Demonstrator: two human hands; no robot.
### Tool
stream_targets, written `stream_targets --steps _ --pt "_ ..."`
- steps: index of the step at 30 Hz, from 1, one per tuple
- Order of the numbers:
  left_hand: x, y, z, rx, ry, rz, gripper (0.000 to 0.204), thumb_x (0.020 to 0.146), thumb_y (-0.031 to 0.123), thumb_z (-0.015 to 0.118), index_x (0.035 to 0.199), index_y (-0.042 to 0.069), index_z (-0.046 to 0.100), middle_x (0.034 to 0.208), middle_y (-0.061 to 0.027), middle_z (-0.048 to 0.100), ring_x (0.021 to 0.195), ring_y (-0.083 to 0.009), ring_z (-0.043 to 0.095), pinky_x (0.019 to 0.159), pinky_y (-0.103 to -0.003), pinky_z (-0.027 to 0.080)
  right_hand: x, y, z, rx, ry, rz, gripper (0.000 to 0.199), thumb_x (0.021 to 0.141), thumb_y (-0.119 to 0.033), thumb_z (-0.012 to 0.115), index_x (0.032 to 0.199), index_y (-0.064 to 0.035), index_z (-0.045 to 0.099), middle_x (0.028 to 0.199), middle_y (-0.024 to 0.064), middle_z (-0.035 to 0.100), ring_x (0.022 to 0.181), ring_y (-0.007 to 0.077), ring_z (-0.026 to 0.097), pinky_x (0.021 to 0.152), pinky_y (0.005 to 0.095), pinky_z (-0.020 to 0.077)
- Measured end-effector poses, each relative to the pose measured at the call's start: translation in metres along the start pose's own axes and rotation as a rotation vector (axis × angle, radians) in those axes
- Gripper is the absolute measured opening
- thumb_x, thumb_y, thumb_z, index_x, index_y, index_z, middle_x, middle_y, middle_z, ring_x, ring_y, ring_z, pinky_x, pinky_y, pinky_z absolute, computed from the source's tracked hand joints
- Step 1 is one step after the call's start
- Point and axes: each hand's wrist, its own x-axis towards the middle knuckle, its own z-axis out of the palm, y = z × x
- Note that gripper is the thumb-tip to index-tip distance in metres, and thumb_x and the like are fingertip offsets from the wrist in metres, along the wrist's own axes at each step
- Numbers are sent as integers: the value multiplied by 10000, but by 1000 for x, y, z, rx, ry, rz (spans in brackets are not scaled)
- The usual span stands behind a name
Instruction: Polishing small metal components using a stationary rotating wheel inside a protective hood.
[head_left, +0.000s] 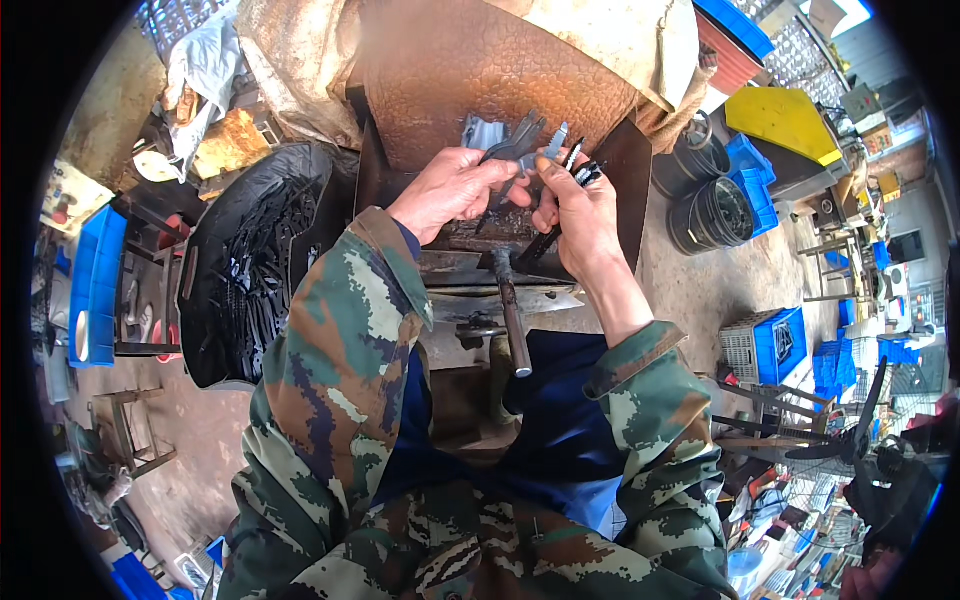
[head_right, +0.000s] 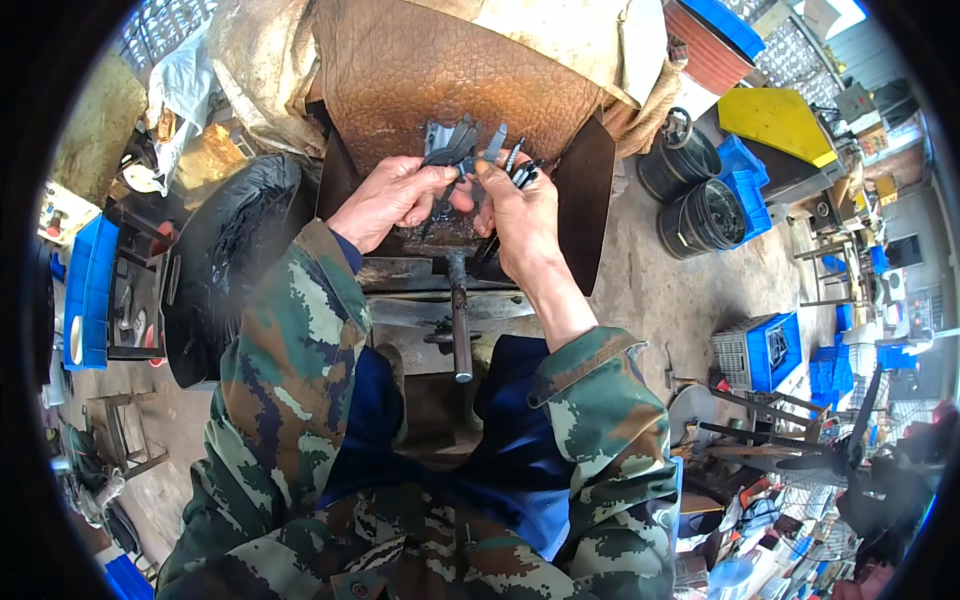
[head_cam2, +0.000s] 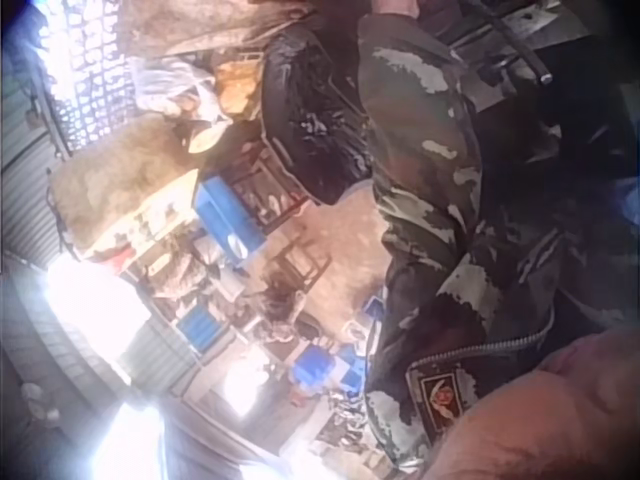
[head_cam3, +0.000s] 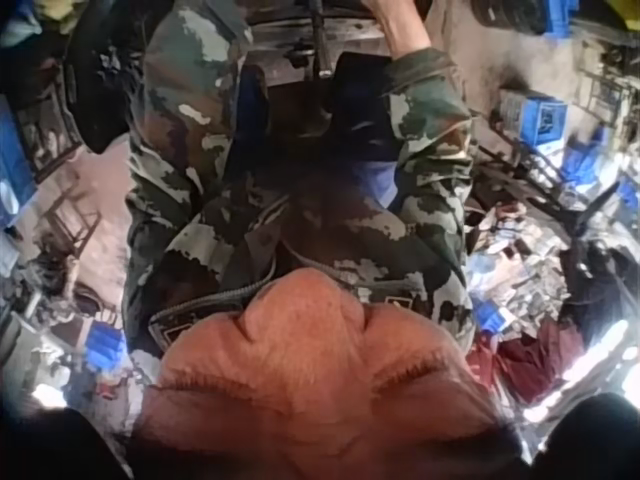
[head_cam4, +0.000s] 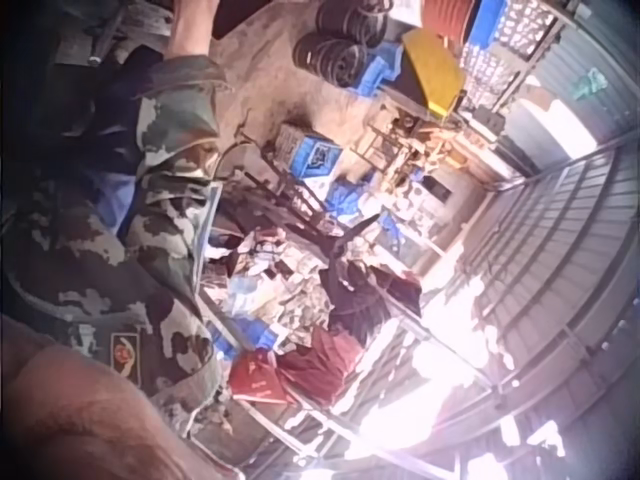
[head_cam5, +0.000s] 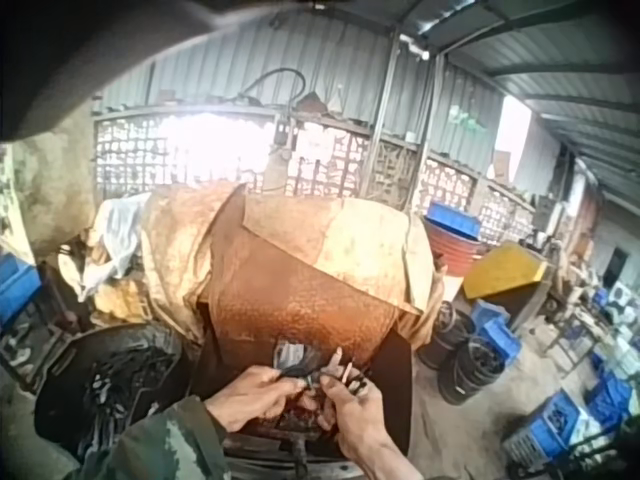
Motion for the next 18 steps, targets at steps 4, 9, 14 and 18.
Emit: stream_targets --steps 4,9,14,18 --pt "4 -8 -24 124 167 -9 354 987 287 551 1132 -23 642 895 -48 681 508 -30 367 456 -219 302 0 3 6 -4 15 11 110 955 -103 615 1035 -28 599 714 50 601 424 86 429 397 279 395" --pt "22 -37 -50 207 175 -115 322 988 208 500 1160 -38 618 915 -41 680 517 -33 384 461 -216 318 1 2 -9 17 -40 38 132 960 -123 613 1022 -10 587 771 79 619 434 94 456 419 282 425" --pt "33 -63 -66 385 194 -88 252 947 200 555 1027 4 691 790 -32 651 537 -85 455 500 -280 379 -8 -4 -12 -38 -36 16 160 967 -160 611 959 -4 577 766 65 576 501 122 486 474 314 449" --pt "33 -68 -68 521 131 -128 140 881 119 617 860 27 721 635 22 582 548 -52 465 479 -244 354 -11 -9 -16 18 -28 54 150 971 -142 596 1012 2 576 801 83 603 514 126 534 510 294 523"
